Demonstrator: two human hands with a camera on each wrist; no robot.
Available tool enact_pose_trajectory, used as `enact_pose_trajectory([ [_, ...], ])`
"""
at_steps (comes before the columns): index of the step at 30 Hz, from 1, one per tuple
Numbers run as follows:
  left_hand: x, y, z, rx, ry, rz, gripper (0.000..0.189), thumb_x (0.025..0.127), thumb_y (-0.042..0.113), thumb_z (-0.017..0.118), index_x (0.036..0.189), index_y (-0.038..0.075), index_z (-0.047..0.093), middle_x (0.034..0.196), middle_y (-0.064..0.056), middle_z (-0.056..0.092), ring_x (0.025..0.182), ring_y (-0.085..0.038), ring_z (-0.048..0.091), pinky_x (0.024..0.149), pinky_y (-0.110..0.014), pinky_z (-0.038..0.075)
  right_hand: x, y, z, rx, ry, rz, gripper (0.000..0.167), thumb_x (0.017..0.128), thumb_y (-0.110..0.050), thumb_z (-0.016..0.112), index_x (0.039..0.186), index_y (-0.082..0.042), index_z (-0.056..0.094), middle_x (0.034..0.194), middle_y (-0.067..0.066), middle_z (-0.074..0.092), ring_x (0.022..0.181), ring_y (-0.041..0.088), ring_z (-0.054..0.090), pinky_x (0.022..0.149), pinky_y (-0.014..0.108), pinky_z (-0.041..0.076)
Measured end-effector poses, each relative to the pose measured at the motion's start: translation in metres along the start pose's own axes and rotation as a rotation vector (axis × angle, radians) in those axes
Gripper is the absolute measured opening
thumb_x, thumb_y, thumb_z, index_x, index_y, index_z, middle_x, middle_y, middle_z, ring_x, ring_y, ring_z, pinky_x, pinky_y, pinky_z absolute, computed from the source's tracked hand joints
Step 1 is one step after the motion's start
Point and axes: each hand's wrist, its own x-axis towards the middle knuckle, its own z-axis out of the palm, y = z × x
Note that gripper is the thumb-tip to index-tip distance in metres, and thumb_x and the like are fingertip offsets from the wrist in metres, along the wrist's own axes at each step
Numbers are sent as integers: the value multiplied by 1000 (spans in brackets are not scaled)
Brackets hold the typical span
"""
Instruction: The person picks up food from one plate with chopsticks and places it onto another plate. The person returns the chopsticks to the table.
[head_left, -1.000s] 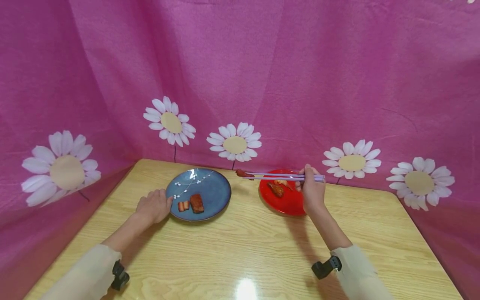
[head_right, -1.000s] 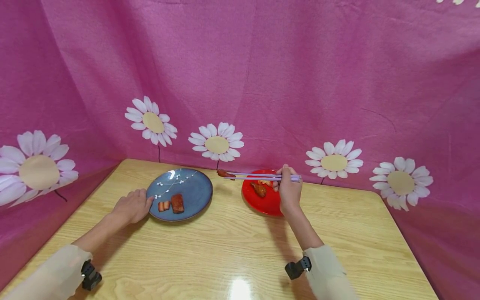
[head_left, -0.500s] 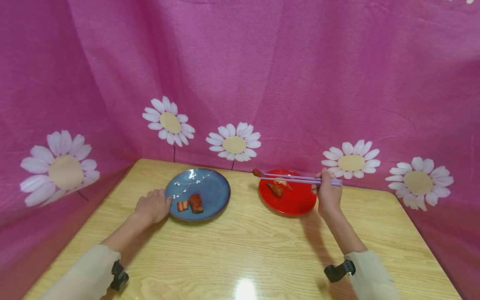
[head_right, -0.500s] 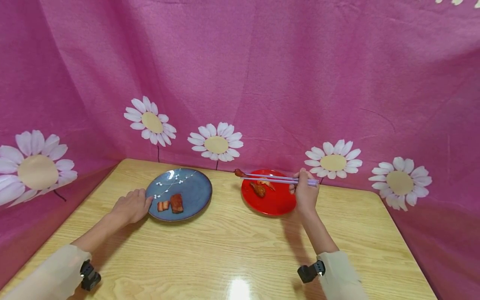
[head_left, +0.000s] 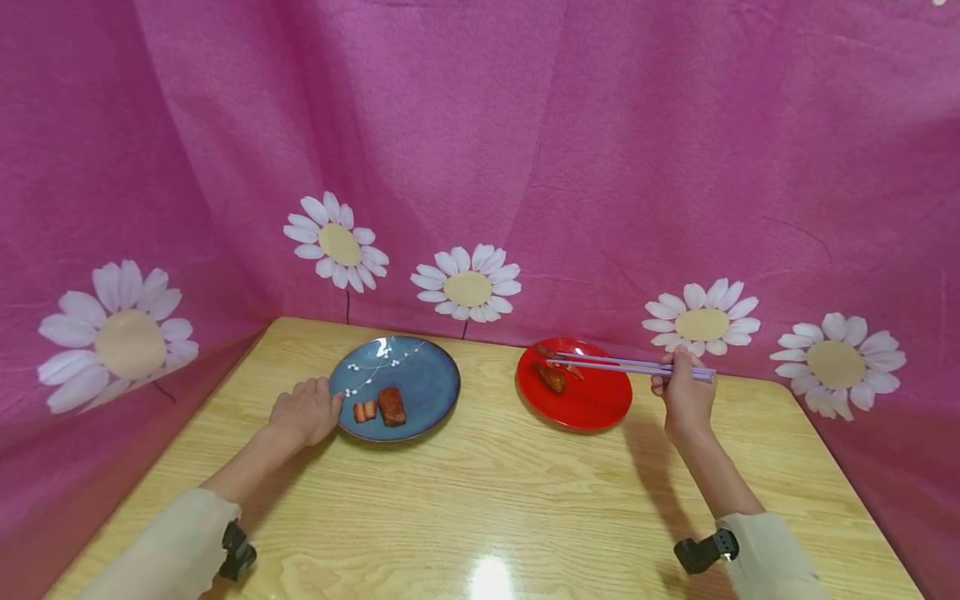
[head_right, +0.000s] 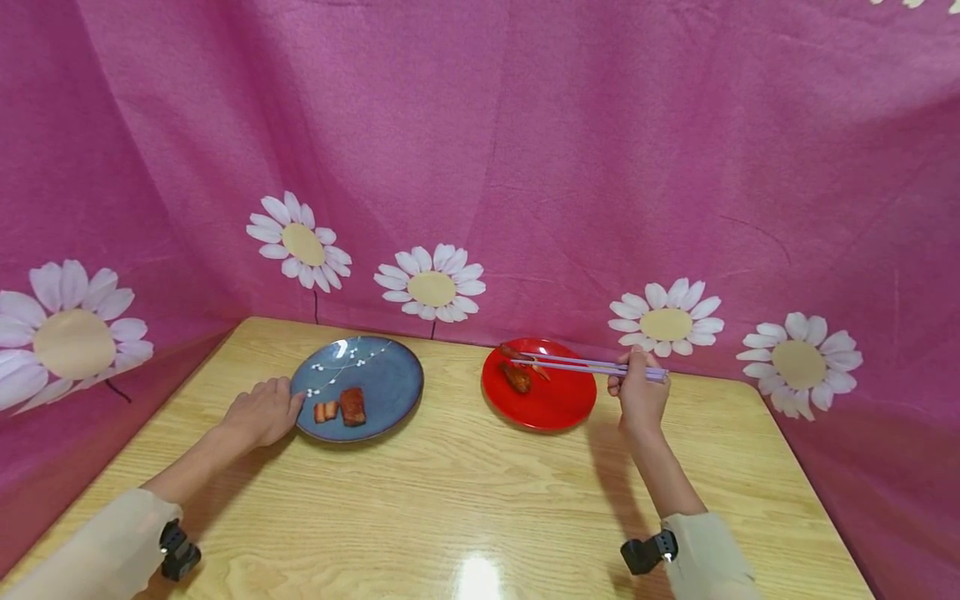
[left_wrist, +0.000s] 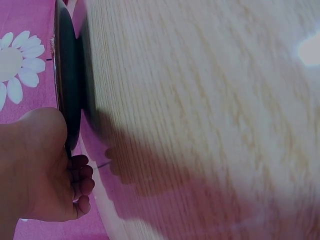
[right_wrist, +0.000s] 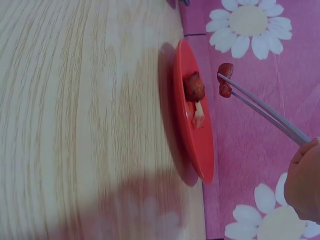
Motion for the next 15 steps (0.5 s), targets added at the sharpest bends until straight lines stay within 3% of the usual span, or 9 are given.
enact_pose_trajectory([
  [8, -1, 1, -1, -2, -4, 5, 39, 105, 27, 41, 105, -11, 50, 90, -18, 51, 90, -37, 55, 75, -54, 46, 7, -3, -13, 39, 43, 0, 34, 103, -14, 48, 74, 0, 59, 57, 1, 56, 42, 6, 51, 40, 17, 41],
  [15, -1, 2, -2, 0, -1, 3, 39, 105, 26, 41, 105, -12, 50, 89, -18, 51, 89, -37, 55, 75, -54, 46, 11, -2, -23, 32, 70, 22, 39, 104, -18, 51, 69, -5, 61, 59, 1, 60, 43, 5, 52, 40, 17, 42],
])
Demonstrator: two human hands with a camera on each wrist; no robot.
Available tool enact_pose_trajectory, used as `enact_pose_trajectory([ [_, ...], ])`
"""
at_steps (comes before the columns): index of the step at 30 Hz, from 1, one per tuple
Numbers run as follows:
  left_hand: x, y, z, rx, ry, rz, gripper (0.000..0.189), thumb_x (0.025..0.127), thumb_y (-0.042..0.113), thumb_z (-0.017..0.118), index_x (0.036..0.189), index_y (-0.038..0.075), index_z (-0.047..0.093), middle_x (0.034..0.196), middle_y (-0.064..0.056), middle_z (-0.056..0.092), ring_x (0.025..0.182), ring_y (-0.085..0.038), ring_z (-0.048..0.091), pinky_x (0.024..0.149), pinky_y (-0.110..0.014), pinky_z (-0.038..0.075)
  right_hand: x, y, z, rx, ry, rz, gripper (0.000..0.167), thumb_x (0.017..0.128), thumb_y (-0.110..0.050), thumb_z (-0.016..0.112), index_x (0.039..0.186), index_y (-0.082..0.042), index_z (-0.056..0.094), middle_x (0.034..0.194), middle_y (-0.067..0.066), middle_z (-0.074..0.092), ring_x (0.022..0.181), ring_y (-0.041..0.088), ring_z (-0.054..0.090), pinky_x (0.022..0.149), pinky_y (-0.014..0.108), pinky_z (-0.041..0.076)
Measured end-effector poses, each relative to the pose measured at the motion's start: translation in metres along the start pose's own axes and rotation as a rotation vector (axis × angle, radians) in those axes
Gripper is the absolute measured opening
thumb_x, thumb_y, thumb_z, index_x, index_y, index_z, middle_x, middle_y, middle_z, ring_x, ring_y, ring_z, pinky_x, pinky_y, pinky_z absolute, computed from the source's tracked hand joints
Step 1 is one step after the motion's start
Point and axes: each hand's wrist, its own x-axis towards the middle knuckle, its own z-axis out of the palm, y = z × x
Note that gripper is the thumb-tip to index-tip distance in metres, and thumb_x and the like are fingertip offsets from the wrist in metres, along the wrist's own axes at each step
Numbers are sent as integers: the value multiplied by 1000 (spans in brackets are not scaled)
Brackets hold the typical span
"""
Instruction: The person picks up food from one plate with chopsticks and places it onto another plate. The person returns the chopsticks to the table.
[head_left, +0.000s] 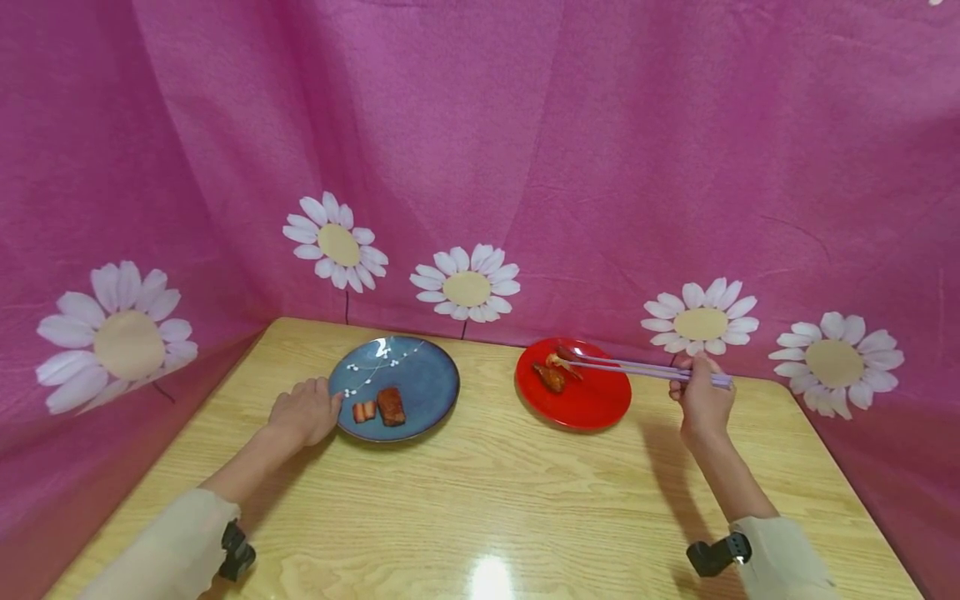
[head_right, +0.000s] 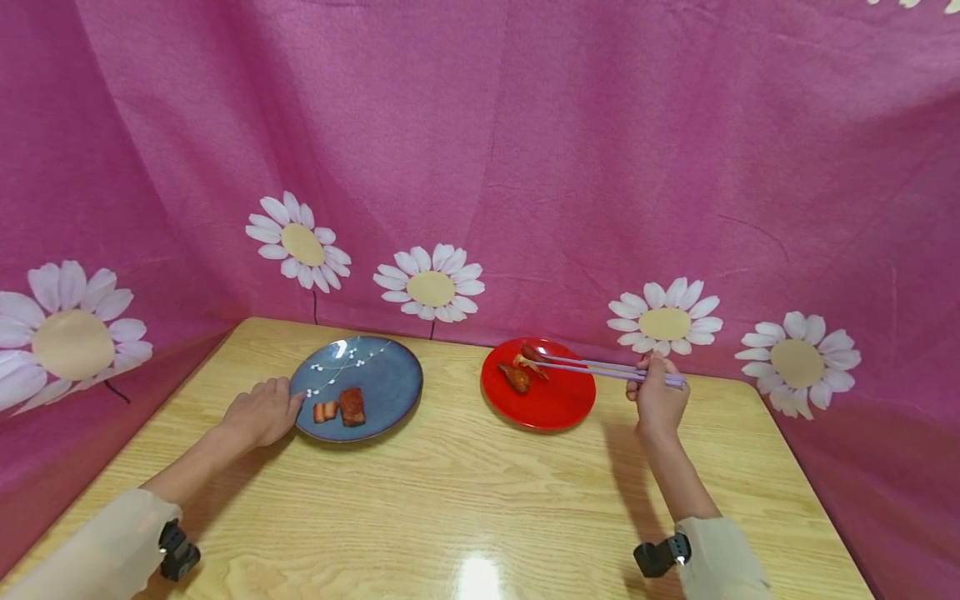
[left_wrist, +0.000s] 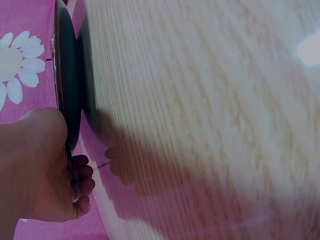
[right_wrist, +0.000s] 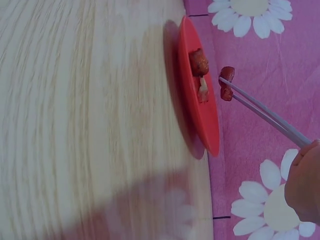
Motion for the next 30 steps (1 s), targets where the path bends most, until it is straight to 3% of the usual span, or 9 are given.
enact_pose_trajectory([
  [30, 2, -1, 1, 16, 7, 3, 38, 104, 26, 42, 103, -12, 49, 88, -18, 50, 88, -36, 54, 75, -54, 47, 9, 10, -17, -55, 81, -32, 38, 104, -17, 47, 72, -2, 61, 52, 1, 59, 40, 5, 54, 39, 18, 44],
])
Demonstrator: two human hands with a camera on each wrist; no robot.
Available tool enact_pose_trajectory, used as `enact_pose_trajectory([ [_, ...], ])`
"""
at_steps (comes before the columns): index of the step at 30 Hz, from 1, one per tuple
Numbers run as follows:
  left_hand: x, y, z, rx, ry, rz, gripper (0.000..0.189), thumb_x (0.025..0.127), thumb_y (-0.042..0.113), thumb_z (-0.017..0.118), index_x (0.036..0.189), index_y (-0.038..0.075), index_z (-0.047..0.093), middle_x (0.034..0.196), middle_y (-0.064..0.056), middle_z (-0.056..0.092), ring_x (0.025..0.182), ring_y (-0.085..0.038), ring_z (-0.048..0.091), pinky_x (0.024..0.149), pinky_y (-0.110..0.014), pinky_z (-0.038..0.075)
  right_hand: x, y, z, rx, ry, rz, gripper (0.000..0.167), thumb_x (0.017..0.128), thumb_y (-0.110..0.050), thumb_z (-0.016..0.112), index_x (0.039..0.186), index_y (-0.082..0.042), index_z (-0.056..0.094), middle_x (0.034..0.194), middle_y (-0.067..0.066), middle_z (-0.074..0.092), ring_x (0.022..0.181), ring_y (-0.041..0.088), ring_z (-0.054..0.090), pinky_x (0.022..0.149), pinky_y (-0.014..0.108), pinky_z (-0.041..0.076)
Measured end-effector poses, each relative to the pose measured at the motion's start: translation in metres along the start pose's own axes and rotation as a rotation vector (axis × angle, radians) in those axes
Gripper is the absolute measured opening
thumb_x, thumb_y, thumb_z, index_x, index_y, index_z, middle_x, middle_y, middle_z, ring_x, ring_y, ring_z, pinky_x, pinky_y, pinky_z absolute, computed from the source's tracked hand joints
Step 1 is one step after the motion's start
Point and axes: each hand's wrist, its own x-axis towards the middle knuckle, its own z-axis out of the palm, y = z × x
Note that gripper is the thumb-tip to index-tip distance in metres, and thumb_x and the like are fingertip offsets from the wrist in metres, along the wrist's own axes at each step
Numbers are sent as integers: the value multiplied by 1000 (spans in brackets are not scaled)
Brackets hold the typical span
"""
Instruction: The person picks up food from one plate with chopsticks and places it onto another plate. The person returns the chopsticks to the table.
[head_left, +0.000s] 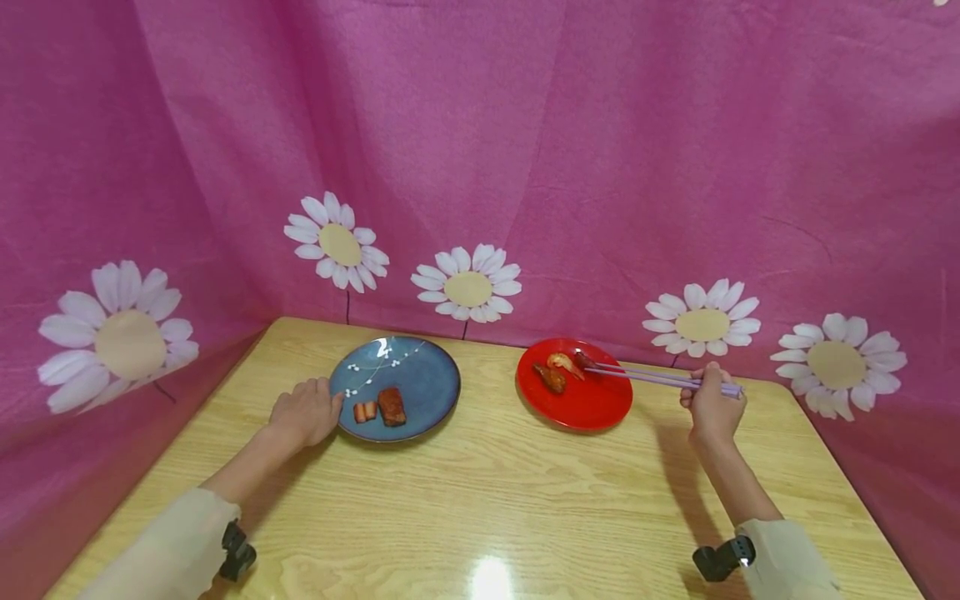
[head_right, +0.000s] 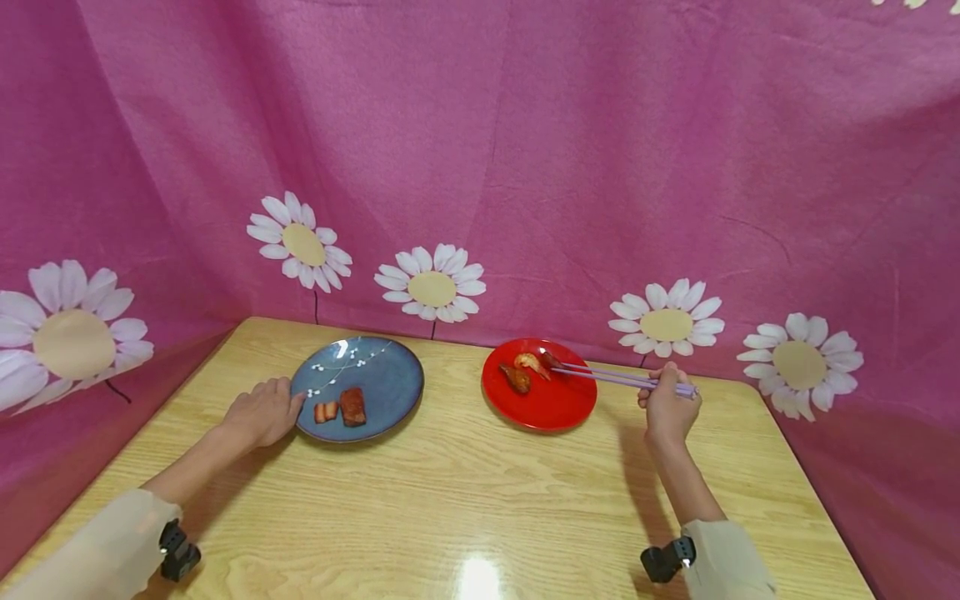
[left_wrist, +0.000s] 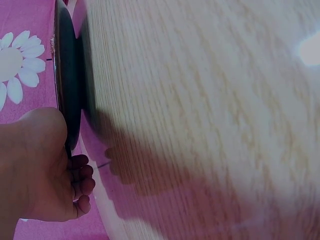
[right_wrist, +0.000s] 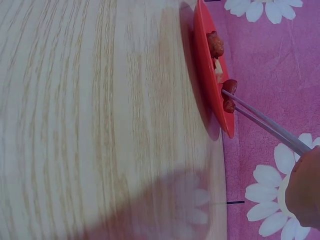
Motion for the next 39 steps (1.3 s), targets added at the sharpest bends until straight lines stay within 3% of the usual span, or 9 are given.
enact_pose_trajectory([
  [11, -1, 0, 0, -11, 17, 3, 38, 104, 25, 42, 104, -12, 50, 90, -20, 53, 92, -39, 56, 75, -56, 47, 2, 8, 0, -30, 16, -34, 40, 105, -18, 47, 71, -4, 63, 50, 0, 57, 38, 4, 53, 37, 17, 43],
  [26, -3, 1, -4, -7, 9, 13, 38, 105, 25, 41, 104, -12, 50, 93, -21, 54, 95, -41, 56, 76, -56, 46, -12, -4, 3, -37, -19, -15, 39, 105, -16, 46, 71, -4, 62, 51, 1, 59, 38, 4, 54, 38, 18, 44],
  [39, -2, 1, -3, -12, 3, 4, 38, 105, 26, 41, 102, -11, 50, 88, -18, 52, 89, -37, 55, 74, -54, 46, -11, -5, 8, 73, -41, -4, 37, 104, -17, 51, 72, -1, 61, 55, 2, 58, 41, 6, 53, 38, 18, 41],
])
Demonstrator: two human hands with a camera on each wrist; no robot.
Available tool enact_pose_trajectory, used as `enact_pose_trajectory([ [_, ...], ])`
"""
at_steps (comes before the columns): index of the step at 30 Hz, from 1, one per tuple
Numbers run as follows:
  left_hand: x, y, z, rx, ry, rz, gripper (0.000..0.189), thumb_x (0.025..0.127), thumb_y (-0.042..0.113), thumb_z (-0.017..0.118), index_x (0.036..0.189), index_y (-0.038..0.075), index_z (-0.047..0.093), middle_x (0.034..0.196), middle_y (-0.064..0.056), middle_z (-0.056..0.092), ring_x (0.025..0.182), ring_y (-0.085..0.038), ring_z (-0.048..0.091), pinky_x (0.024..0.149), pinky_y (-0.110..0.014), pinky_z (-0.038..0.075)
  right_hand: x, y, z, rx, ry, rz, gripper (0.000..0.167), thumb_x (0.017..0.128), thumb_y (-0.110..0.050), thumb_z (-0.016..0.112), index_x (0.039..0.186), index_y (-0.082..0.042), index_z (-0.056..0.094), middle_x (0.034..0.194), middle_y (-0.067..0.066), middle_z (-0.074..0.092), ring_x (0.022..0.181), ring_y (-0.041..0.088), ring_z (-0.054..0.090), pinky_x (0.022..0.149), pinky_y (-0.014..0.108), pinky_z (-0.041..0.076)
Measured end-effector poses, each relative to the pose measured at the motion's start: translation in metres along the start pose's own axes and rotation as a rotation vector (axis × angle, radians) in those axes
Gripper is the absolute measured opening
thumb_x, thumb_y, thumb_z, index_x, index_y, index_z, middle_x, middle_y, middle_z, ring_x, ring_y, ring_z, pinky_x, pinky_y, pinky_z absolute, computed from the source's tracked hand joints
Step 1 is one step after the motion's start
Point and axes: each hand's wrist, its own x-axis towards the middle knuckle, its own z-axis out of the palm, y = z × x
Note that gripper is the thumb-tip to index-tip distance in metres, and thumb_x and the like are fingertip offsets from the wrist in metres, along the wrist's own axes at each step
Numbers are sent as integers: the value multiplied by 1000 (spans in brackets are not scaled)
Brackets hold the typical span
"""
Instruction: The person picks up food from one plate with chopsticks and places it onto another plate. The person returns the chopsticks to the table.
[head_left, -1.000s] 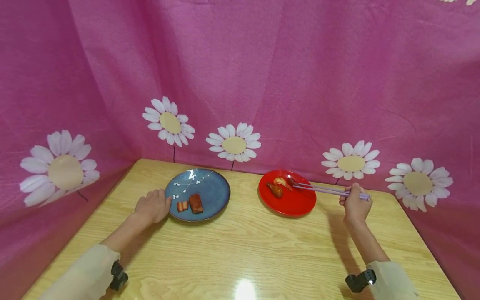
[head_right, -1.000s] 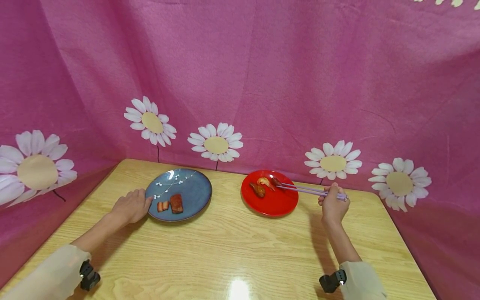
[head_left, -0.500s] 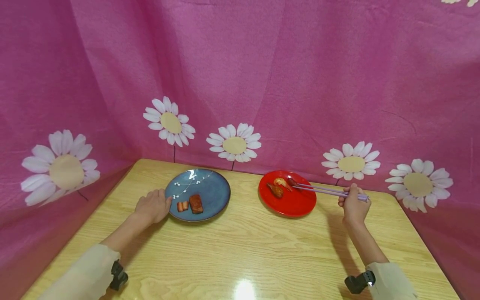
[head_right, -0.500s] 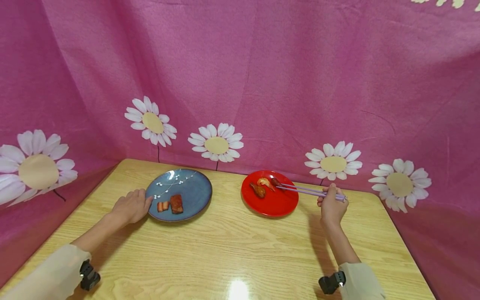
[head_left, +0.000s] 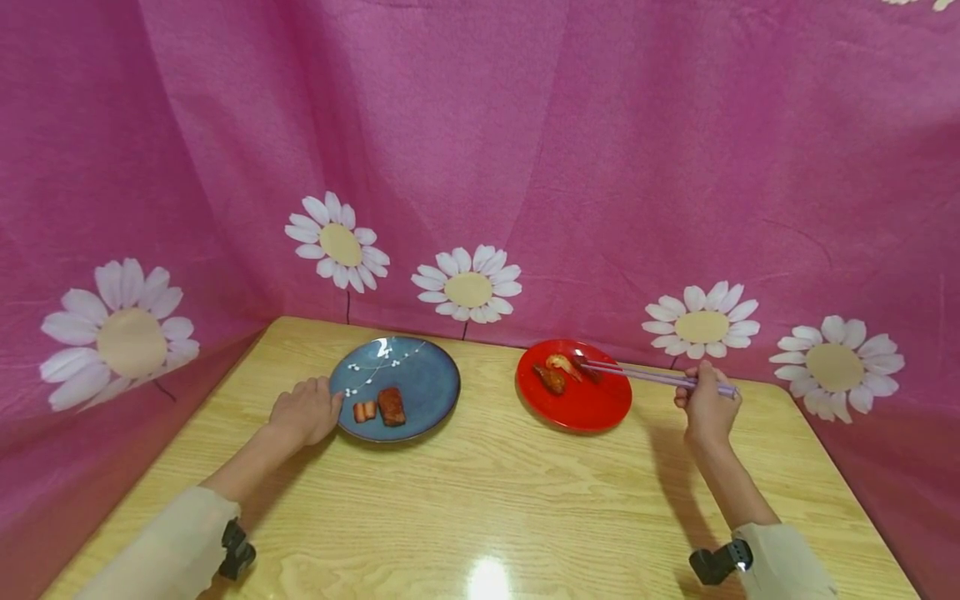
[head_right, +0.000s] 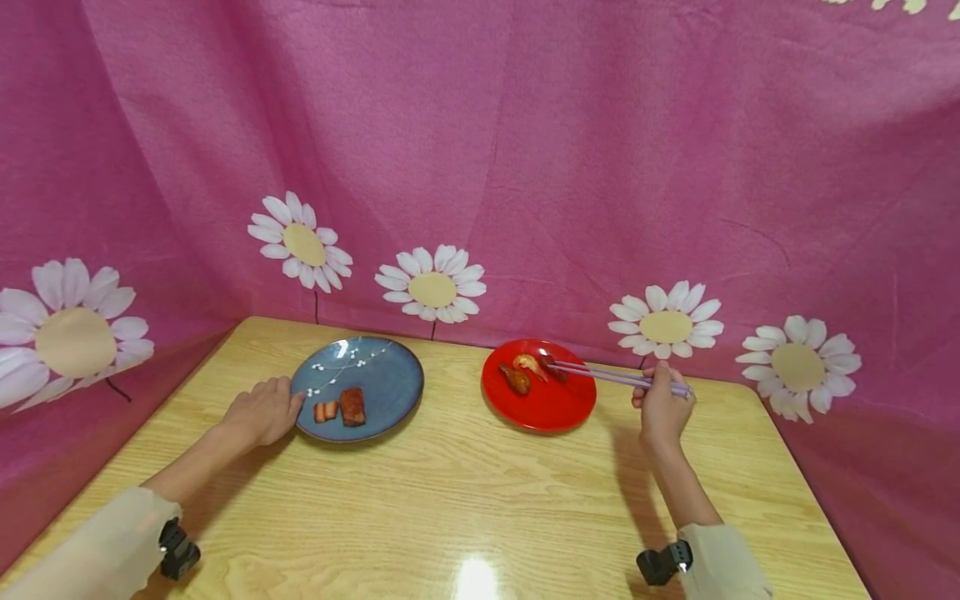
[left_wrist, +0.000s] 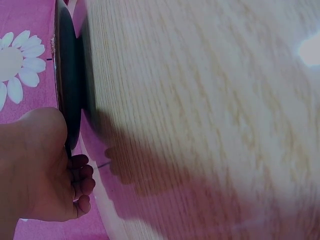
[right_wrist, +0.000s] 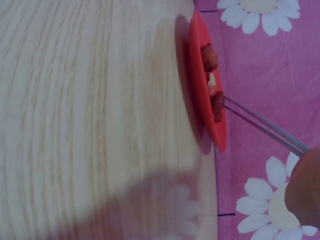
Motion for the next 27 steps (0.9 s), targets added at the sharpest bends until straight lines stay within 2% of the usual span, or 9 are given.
enact_pose_trajectory([
  [4, 2, -1, 1, 1, 0, 0, 38, 105, 26, 40, 102, -11, 49, 89, -18, 52, 90, -38, 55, 75, -54, 46, -4, -5, 9, 35, -44, 40, 36, 104, -13, 50, 72, -1, 61, 58, 2, 58, 42, 7, 52, 39, 18, 41],
  [7, 2, -2, 3, 3, -2, -4, 38, 105, 25, 40, 103, -11, 49, 89, -18, 52, 90, -38, 55, 75, -55, 46, -9, -8, 16, 45, -119, 86, 36, 104, -13, 49, 72, -3, 61, 58, 2, 57, 43, 7, 51, 40, 18, 40],
  [14, 2, -2, 3, -3, -6, -8, 37, 105, 25, 40, 104, -11, 49, 89, -18, 52, 91, -38, 55, 76, -55, 46, -26, -13, 30, 6, -429, 176, 38, 108, -19, 45, 75, -8, 62, 61, 1, 55, 51, 8, 50, 49, 17, 40],
  [16, 2, -2, 3, -8, -11, -8, 38, 105, 26, 40, 104, -11, 49, 91, -19, 52, 92, -38, 55, 76, -55, 45, -30, -13, 33, -9, -489, 188, 38, 108, -20, 44, 76, -9, 62, 63, 0, 55, 53, 8, 49, 50, 17, 40],
  [19, 1, -2, 3, -11, -15, -11, 39, 105, 26, 41, 106, -12, 50, 93, -20, 54, 94, -39, 56, 77, -55, 45, -36, -13, 39, -14, -539, 211, 38, 108, -20, 44, 77, -9, 62, 64, 0, 55, 54, 8, 49, 50, 17, 40],
  [27, 3, -2, 4, 2, -6, -10, 38, 105, 26, 42, 104, -11, 50, 90, -18, 53, 90, -37, 55, 75, -55, 46, -48, -7, 60, -32, -574, 227, 35, 108, -16, 43, 79, -8, 61, 63, 0, 53, 53, 8, 48, 49, 17, 38],
])
